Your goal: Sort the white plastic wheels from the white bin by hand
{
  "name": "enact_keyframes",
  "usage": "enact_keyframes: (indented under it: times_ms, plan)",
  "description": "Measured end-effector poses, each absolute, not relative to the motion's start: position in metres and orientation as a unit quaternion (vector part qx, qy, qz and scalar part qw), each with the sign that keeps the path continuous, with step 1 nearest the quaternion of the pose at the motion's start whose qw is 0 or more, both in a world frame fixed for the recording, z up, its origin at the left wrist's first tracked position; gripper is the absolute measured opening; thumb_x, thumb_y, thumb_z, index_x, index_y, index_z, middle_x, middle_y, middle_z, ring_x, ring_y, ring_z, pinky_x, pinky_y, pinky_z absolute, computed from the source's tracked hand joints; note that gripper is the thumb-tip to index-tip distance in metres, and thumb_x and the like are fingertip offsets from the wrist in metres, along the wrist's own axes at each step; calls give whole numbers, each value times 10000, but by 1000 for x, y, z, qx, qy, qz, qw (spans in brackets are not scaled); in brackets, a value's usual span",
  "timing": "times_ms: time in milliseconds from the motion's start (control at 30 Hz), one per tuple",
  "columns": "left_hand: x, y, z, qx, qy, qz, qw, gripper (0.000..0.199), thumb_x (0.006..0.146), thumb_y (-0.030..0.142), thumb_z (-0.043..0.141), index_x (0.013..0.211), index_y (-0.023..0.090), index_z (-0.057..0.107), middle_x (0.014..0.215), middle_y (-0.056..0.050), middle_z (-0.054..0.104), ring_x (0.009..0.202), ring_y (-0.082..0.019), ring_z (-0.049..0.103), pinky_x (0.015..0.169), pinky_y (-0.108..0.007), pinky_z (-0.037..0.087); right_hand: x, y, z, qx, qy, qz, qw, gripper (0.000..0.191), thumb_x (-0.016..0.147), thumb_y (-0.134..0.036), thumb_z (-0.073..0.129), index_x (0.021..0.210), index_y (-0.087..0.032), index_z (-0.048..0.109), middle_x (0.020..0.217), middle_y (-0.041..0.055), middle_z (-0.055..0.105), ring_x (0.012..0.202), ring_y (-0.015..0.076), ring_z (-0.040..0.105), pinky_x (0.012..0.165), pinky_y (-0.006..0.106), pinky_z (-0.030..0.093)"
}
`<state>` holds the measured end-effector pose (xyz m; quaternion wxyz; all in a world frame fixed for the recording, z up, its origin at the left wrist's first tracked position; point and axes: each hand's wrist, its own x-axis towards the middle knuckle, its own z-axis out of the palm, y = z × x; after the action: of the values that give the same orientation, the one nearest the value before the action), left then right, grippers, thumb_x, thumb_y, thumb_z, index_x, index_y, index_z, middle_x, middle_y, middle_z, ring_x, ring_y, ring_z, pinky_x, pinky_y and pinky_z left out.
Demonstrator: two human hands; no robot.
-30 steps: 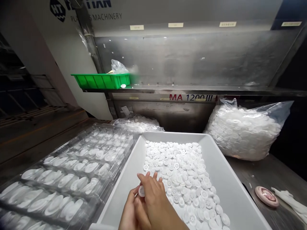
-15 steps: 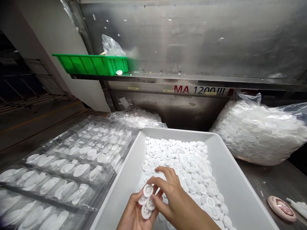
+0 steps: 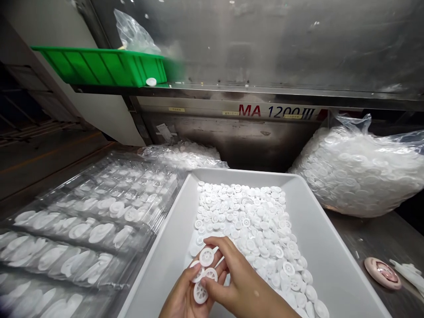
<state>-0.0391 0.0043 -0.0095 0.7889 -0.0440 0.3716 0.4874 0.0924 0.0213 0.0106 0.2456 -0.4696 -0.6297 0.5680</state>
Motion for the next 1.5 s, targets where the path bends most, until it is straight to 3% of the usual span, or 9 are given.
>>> enact_keyframes:
  times_ms: [200, 367, 567, 767, 1100, 1333, 1500]
  plan:
    - [-41, 3, -20, -9, 329, 486, 810, 614, 854, 232, 477, 1403, 141, 217, 1224, -159, 593, 1209, -278, 463, 1058, -436, 302, 92, 21, 11, -473, -591, 603, 251, 586, 771, -140, 573, 1277, -287, 316, 1117, 28, 498, 871, 158, 559, 784, 312, 468]
    - [-43, 2, -21, 6, 335, 479, 812, 644, 863, 231, 474, 1419, 212, 152, 1243, -127, 585, 1176, -262, 497, 1088, -433, 242, 93, 21, 9, -474, -578, 617, 246, 684, 734, -123, 618, 1302, -307, 284, 1049, 6, 484, 796, 133, 537, 750, 300, 474]
    - [-42, 1, -22, 6, 306, 498, 811, 634, 882, 228, 436, 1423, 206, 106, 1241, -137, 583, 1195, -245, 478, 1076, -429, 267, 91, 23, 7, -481, -565, 623, 248, 646, 750, -113, 595, 1297, -283, 298, 1017, 9, 483, 841, 145, 517, 789, 313, 458]
    - [-42, 3, -20, 5, 295, 490, 820, 608, 879, 202, 427, 1415, 206, 141, 1290, -134, 540, 1219, -251, 451, 1069, -418, 284, 91, 25, 6, -476, -551, 641, 242, 566, 792, -129, 559, 1278, -284, 314, 945, -12, 510, 806, 139, 516, 728, 292, 443]
    - [-45, 2, -11, -33, 309, 490, 814, 640, 877, 163, 394, 1427, 184, 68, 1245, -121, 581, 1153, -274, 517, 1053, -453, 310, 108, 35, -5, -427, -523, 694, 251, 468, 852, -291, 570, 1268, -287, 355, 1029, 7, 497, 921, 158, 504, 842, 349, 429]
    - [-46, 3, -7, -25, 334, 484, 809, 634, 875, 180, 409, 1425, 214, 97, 1252, -112, 581, 1155, -266, 519, 1062, -457, 289, 112, 39, -1, -382, -504, 734, 247, 468, 848, -222, 574, 1261, -280, 361, 1074, 22, 500, 1014, 178, 500, 859, 360, 427]
    - [-48, 3, -9, -19, 316, 482, 817, 619, 870, 167, 424, 1415, 234, 137, 1229, -108, 598, 1153, -255, 524, 1039, -437, 329, 112, 39, 1, -349, -485, 761, 252, 507, 799, -195, 625, 1241, -274, 391, 1021, 9, 507, 937, 152, 511, 804, 317, 438]
